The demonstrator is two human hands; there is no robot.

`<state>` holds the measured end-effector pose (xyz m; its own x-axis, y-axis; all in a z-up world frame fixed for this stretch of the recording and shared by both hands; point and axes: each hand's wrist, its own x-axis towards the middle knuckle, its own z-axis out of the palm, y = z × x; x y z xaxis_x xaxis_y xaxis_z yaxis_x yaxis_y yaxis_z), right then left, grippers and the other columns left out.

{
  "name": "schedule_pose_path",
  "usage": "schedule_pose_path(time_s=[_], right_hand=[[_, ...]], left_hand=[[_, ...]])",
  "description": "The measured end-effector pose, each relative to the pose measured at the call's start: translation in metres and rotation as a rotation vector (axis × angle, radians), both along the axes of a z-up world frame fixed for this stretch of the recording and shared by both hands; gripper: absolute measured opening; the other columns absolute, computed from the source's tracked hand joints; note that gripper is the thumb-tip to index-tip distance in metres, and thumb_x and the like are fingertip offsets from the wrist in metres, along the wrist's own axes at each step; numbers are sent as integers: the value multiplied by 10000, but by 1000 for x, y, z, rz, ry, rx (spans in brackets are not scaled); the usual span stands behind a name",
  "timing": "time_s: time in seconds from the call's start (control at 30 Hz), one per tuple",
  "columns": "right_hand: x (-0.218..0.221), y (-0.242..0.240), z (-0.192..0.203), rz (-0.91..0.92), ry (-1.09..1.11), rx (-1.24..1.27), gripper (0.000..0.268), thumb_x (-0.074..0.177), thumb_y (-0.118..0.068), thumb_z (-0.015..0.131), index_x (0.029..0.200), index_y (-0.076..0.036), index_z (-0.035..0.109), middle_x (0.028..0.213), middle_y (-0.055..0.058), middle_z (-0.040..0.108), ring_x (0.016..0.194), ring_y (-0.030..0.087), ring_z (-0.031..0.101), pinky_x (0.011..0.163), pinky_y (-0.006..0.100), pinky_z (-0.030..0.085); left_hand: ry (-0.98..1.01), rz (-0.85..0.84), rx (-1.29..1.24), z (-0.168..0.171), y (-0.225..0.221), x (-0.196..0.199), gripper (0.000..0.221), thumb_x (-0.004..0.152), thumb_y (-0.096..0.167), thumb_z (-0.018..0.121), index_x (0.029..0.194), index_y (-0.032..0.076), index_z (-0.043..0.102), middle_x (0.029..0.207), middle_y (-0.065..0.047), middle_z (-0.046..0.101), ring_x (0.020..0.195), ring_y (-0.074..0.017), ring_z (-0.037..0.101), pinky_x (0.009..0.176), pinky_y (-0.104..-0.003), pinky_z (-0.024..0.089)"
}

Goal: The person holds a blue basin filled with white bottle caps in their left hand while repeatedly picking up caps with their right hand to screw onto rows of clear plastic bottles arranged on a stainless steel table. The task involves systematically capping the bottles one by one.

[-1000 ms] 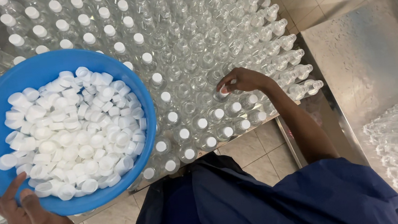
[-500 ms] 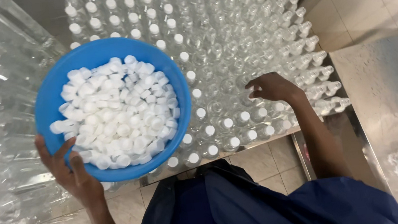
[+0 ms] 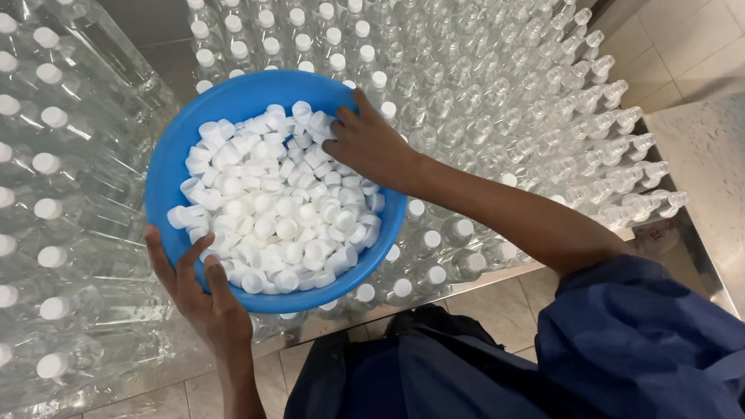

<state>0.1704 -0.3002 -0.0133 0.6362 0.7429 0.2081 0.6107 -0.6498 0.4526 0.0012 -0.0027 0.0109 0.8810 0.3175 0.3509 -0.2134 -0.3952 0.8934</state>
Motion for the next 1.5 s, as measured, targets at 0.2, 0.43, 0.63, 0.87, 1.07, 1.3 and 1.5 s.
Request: schedule_pose_path(time_s=[0.2,0.43,0.63,0.87,1.07,1.3,1.5], right_hand=[[-15,-23,62,46,463,235,46,1006,-190,743,1007,-187,788,893,24,754,919,253,725,1107,572,422],[-51,-66,123,2,887,569,237,1157,-166,577,1239,-148,798,989,92,664,1000,337,659,1086,612,426],[-59,-101,119,-31,1004,799,192,962,-180,881,1122,-207,778,1118,-8,665,976,189,625,898,370,562],[-76,-180,66,-258,874,750,318,1051,-273,733,1313,-93,750,1229,114,760,843,212,718,769,368,589],[-104,-224,-16,-398,916,541,433,1091,-395,623,1398,-105,716,1324,112,787,1083,335,769,954,486,547],[-109,-245,-40,-329,974,673,408,1072,-437,639,1370,-187,761,1238,105,689,1150,293,613,996,461,471],[-81,-256,-47,-458,1270,580,552,999,-617,591,1405,-271,735,1359,24,746,1041,184,734,910,360,553]], left_hand=[[-18,-1,11,-11,4,3,292,1142,112,481,1289,70,730,1806,-155,222,1691,-445,174,1360,-685,275],[-35,-44,38,-16,8,4,292,1165,148,493,1314,93,739,1814,-127,209,1709,-417,189,1391,-670,266],[-137,-21,64,-20,5,0,389,1237,261,491,1301,-46,722,1834,-159,299,1736,-444,296,1347,-743,438],[-131,5,59,-25,5,1,323,1216,201,496,1312,-27,704,1853,-171,298,1758,-438,271,1394,-760,402],[-109,14,47,-25,3,-3,350,1248,262,493,1343,-13,686,1861,-164,301,1767,-447,278,1370,-736,446],[-112,24,51,-31,5,-1,308,1230,190,505,1314,-49,679,1864,-184,323,1764,-463,330,1339,-719,494],[-109,35,36,-38,7,1,312,1241,274,536,1300,4,681,1870,-174,326,1767,-492,351,1328,-738,528]])
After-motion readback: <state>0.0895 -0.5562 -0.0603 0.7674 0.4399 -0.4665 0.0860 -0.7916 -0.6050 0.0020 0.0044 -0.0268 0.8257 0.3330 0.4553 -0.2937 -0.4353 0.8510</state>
